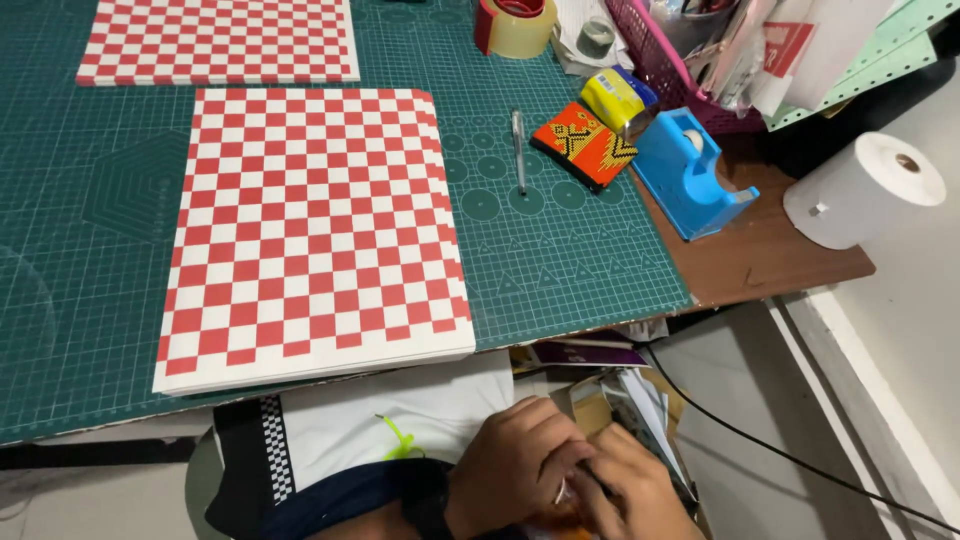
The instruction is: Stacking and organizing red and white checkered paper sheets on a workstation
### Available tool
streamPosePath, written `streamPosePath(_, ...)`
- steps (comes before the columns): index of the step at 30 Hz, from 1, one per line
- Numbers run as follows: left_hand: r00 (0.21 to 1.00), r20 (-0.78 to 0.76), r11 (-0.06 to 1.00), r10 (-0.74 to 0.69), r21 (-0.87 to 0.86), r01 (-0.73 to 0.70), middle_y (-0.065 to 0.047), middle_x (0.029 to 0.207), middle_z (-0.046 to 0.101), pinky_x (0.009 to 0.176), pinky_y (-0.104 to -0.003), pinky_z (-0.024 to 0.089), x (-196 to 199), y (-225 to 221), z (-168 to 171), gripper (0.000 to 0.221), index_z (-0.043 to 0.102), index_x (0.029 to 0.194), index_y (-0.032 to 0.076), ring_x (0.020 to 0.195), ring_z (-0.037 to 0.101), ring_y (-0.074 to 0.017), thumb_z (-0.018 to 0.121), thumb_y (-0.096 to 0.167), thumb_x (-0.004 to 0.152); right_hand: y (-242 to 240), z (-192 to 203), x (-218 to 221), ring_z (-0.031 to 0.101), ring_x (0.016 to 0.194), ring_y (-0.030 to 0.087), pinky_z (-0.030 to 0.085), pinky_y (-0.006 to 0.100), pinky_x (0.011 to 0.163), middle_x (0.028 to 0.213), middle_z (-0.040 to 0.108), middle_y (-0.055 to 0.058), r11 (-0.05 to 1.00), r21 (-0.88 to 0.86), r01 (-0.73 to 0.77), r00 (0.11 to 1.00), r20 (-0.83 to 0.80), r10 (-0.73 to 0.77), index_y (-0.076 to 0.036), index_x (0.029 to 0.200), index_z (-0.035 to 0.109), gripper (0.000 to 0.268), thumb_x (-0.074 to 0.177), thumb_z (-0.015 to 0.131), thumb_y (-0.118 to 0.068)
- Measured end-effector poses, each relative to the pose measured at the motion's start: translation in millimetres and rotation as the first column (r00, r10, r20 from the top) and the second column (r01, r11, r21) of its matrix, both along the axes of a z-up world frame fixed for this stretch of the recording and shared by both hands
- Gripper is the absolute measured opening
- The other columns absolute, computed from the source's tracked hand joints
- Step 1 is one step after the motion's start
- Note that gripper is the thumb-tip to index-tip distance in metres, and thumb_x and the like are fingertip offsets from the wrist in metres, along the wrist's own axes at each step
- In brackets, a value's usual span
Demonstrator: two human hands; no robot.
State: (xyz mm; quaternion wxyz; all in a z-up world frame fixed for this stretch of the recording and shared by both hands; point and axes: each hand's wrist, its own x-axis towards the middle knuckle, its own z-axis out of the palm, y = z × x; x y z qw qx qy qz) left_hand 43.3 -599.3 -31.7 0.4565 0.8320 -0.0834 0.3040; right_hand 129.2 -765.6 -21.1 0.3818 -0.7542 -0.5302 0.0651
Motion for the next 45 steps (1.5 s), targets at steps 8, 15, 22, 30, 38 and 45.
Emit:
streamPosePath(8,0.907,-0.385,0.948,0.17,-0.188,-0.257,-0.012,0.083,0.065,0.064,-0.053,0.046,9.2,-9.4,-17.7,0.029,0.063,0.085,0.013,0.071,0.065,-0.036,0.044,0.029,0.1,-23.8,-39.8,-23.2,0.046,0.059,0.025,0.035,0.044,0.051,0.073,0.043,0.003,0.967,-0.09,0.237,0.905,0.382,-0.186,-0.021,0.126,0.072,0.044,0.083,0.063,-0.023)
streamPosePath(15,0.971,0.0,0.97,0.238,-0.06,-0.238,-0.01,0.082,0.055,0.069,-0.043,0.045,11.7,0.9,-5.4,0.017,0.057,0.09,0.006,0.074,0.056,-0.0301,0.049,0.011,0.104,-18.8,-22.8,-12.6,0.072,0.096,0.024,0.054,0.034,0.088,0.104,0.074,0.008,0.94,0.079,0.331,0.936,0.102,-0.338,-0.01,0.107,0.073,0.023,0.1,0.052,-0.015)
streamPosePath(22,0.916,0.087,0.868,0.391,0.294,-0.399,-0.006,0.075,0.051,0.064,-0.042,0.037,21.9,18.3,-22.2,0.03,0.057,0.08,0.008,0.063,0.047,-0.0292,0.05,0.018,0.107,-37.8,-23.9,-1.6,0.074,0.088,0.03,0.059,0.037,0.083,0.095,0.075,0.015,0.864,0.34,0.371,0.907,0.066,-0.415,0.002,0.092,0.066,0.02,0.099,0.048,0.004)
streamPosePath(30,0.928,-0.016,0.902,0.371,0.244,-0.357,-0.007,0.08,0.061,0.066,-0.041,0.044,22.6,24.1,-36.0,0.018,0.062,0.087,0.007,0.068,0.057,-0.0275,0.056,0.013,0.104,-90.2,-29.2,15.2,0.073,0.094,0.032,0.059,0.038,0.091,0.098,0.071,0.021,0.713,0.399,0.577,0.772,0.016,-0.635,0.007,0.099,0.066,0.022,0.109,0.049,-0.002)
streamPosePath(38,0.947,-0.103,0.952,0.304,0.06,-0.299,-0.007,0.087,0.061,0.068,-0.038,0.05,20.7,19.2,-36.9,0.012,0.065,0.094,0.008,0.078,0.063,-0.0248,0.057,0.011,0.102,-111.1,-33.7,23.2,0.071,0.091,0.03,0.057,0.036,0.084,0.097,0.069,0.02,0.611,0.424,0.669,0.692,-0.054,-0.72,0.007,0.101,0.067,0.028,0.113,0.054,-0.015)
streamPosePath(45,0.959,-0.116,0.963,0.258,-0.049,-0.265,-0.005,0.084,0.062,0.066,-0.03,0.052,14.0,15.7,-19.4,0.014,0.065,0.092,0.007,0.069,0.064,-0.0173,0.057,0.011,0.102,-125.8,-36.0,31.3,0.068,0.095,0.029,0.055,0.037,0.086,0.102,0.067,0.021,0.489,0.436,0.755,0.576,-0.086,-0.813,0.008,0.107,0.066,0.035,0.121,0.053,-0.02)
